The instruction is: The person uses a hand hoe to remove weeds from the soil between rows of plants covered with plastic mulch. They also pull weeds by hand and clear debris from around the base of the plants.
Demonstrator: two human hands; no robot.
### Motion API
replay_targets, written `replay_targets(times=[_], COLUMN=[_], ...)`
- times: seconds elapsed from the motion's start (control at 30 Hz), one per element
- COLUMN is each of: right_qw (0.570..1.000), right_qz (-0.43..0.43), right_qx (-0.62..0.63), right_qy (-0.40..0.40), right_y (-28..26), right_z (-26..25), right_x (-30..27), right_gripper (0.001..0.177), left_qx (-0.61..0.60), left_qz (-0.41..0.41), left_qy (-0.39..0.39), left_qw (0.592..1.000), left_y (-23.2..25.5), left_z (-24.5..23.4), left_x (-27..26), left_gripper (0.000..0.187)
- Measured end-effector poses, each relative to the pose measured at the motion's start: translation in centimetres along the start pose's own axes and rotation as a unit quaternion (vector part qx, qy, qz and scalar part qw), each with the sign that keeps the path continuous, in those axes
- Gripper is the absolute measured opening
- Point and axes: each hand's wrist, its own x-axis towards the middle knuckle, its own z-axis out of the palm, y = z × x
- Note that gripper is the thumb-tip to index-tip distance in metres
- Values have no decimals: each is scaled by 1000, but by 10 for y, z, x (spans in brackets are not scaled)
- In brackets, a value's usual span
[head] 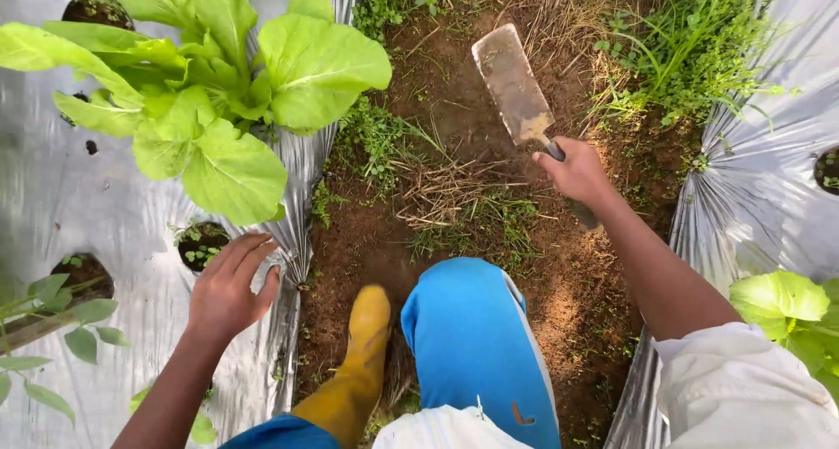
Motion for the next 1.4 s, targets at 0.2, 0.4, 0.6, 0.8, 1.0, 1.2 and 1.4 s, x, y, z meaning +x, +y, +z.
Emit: replay_targets(times=[0.2,0.4,0.6,0.8,1.0,1.2,1.4], right_qw=[998,953,942,871,869,862,907], right_qz=[52,106,72,86,-78,94,1], right_qx=[-21,282,326,483,483,494,421], right_qy=[19,-27,-18,38,73,66,27], right_y=[-50,-149,-217,-241,-236,-221,-203], right_z=[4,31,135,271,330,345,337], right_x=[15,48,44,-15,0,13,12], right_gripper=[27,33,32,33,34,37,38], left_qx=[15,-156,-82,104,263,301,307], left_qz=[-28,42,33,55,27,8,-32], left_qy=[-270,-173,-12,-12,-85,-144,-220], left_qw=[962,972,996,993,961,943,925], left_y=[23,-38,-60,-97,-114,-116,-104], left_z=[5,165,167,112,105,106,101], left_x=[84,102,177,203,185,184,189], left_gripper=[57,72,77,77,98,98,88])
